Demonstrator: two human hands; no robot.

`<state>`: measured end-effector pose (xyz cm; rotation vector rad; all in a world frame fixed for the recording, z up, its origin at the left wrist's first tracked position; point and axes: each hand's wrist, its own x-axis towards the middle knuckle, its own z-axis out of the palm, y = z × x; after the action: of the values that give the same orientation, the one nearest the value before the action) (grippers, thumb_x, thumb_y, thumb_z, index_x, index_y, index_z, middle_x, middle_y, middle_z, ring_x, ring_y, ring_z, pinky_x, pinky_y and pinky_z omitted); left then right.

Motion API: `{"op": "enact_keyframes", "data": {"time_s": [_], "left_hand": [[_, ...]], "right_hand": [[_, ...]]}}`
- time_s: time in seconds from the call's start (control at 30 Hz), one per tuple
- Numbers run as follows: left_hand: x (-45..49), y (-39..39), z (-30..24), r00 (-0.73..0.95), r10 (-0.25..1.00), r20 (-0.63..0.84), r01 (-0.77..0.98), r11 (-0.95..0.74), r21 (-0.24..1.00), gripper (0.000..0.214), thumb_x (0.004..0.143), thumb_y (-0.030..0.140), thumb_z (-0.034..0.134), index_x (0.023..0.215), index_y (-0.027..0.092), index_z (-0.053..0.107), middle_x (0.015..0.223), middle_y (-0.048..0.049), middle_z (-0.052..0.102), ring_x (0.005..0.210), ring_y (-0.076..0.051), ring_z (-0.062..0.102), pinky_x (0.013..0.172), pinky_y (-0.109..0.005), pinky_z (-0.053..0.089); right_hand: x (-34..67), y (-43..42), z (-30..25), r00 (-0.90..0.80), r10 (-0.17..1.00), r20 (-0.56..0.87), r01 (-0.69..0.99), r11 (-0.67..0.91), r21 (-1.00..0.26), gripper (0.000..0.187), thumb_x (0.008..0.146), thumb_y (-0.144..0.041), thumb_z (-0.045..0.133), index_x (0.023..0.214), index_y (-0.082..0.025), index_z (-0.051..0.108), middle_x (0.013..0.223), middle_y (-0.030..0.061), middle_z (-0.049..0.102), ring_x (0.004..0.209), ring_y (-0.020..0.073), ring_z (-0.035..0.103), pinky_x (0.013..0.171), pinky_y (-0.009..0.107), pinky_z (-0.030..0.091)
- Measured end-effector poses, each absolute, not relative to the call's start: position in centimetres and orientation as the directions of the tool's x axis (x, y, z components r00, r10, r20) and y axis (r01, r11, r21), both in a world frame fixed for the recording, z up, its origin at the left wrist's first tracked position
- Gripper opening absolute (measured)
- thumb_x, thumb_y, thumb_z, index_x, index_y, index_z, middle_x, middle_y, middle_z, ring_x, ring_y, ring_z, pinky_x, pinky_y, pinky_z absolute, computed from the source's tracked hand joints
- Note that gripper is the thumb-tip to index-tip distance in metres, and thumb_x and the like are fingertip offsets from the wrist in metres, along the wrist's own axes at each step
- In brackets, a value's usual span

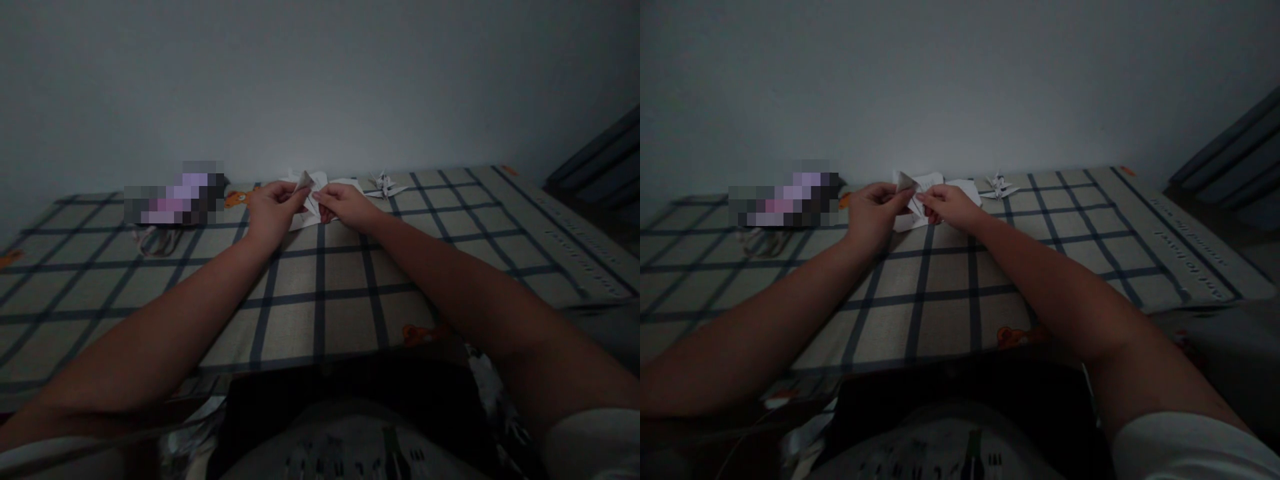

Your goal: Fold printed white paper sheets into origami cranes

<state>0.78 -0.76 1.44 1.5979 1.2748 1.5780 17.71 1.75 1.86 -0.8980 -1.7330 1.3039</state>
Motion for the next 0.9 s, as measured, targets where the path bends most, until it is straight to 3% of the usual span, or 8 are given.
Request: {"op": "enact_keyframes", "data": {"time_s": [0.27,0.53,0.77,0.9], "left_hand": [[1.0,-0.9,1.2,-0.167,0.868,0.467,0.227,-0.427,0.875,0.024,0.078,0.041,0.079,0.077,0.020,0.068,0.073,-0.0006,0.071,0.067,-0.015,0.068,0.066,-0.027,0.059],[1.0,-0.9,1.2,-0.181,0.874,0.452,0.254,-0.402,0.880,0.027,0.078,0.044,0.079,0.076,0.020,0.066,0.071,-0.0005,0.070,0.067,-0.015,0.067,0.063,-0.026,0.057],[1.1,-0.6,0.9,-0.215,0.855,0.473,0.193,-0.438,0.878,0.025,0.075,0.039,0.081,0.072,0.019,0.066,0.069,0.0007,0.069,0.062,-0.012,0.065,0.059,-0.022,0.056],[1.0,-0.2,0.6,-0.229,0.858,0.461,0.107,-0.448,0.887,0.025,0.075,0.039,0.082,0.074,0.018,0.067,0.069,0.0007,0.068,0.059,-0.011,0.064,0.058,-0.022,0.055]], "right_hand": [[17.8,1.3,1.8,-0.522,0.848,0.097,0.093,0.169,-0.981,0.040,0.100,-0.041,0.059,0.070,-0.015,0.063,0.059,0.0001,0.066,0.054,0.0073,0.061,0.058,0.017,0.053],[17.6,0.7,2.6,-0.441,0.886,0.142,0.187,0.245,-0.951,0.040,0.097,-0.035,0.065,0.062,-0.014,0.059,0.053,-0.0015,0.061,0.050,0.0071,0.058,0.054,0.017,0.048],[17.5,0.8,2.3,-0.507,0.853,0.127,0.164,0.240,-0.957,0.034,0.098,-0.026,0.063,0.067,-0.013,0.059,0.053,-0.0033,0.061,0.048,0.0055,0.058,0.050,0.015,0.046],[17.5,0.8,2.2,-0.521,0.843,0.133,0.135,0.236,-0.962,0.035,0.101,-0.031,0.058,0.070,-0.013,0.061,0.055,-0.0025,0.062,0.049,0.0058,0.060,0.051,0.015,0.048]]}}
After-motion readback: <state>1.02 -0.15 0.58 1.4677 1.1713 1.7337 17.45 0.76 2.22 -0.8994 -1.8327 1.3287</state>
